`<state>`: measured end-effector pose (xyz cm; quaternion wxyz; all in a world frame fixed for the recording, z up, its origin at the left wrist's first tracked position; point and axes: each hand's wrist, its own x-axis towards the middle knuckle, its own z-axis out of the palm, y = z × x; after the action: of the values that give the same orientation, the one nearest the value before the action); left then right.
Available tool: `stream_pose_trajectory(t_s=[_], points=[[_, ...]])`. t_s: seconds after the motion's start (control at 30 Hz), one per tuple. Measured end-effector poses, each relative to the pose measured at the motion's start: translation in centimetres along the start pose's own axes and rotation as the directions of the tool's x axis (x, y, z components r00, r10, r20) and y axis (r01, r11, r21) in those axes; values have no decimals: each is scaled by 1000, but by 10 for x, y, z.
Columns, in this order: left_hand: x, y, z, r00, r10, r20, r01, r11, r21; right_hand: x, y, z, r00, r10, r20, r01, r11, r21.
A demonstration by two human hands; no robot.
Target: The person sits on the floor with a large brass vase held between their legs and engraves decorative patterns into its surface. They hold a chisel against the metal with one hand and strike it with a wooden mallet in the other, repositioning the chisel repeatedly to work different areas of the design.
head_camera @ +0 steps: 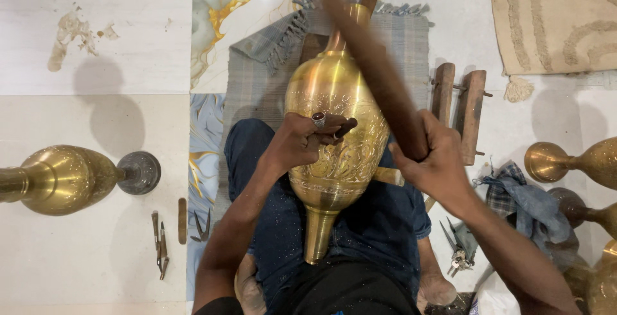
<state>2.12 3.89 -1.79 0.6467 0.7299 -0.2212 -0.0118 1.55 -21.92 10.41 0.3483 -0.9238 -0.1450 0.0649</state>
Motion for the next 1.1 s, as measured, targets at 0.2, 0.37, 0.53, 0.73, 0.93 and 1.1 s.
stream_pose_trajectory(t_s=[0.2, 0.37, 0.53, 0.73, 0.93, 1.1], points=[[-2, 1, -3, 996, 93, 15, -94, 992, 89, -2, -1, -2, 998, 64, 28, -62, 996, -69], [0, 1, -3, 991, 134, -3, -132, 979, 157, -12, 10, -1, 995, -51, 89, 65, 984, -164], [6, 2, 0, 994, 109, 2, -109, 986, 128, -18, 13, 3, 999, 43, -32, -42, 999, 22], [5, 1, -7, 990, 114, 81, -118, 992, 40, -15, 11, 2, 988, 76, 134, -25, 938, -345], [6, -2, -7, 993, -63, 102, 33, 961, 275, -16, 14, 6, 994, -31, 104, 58, 964, -261], [3, 0, -6, 994, 86, 65, -90, 994, 65, -21, 17, 12, 999, 22, -44, -22, 1000, 6]])
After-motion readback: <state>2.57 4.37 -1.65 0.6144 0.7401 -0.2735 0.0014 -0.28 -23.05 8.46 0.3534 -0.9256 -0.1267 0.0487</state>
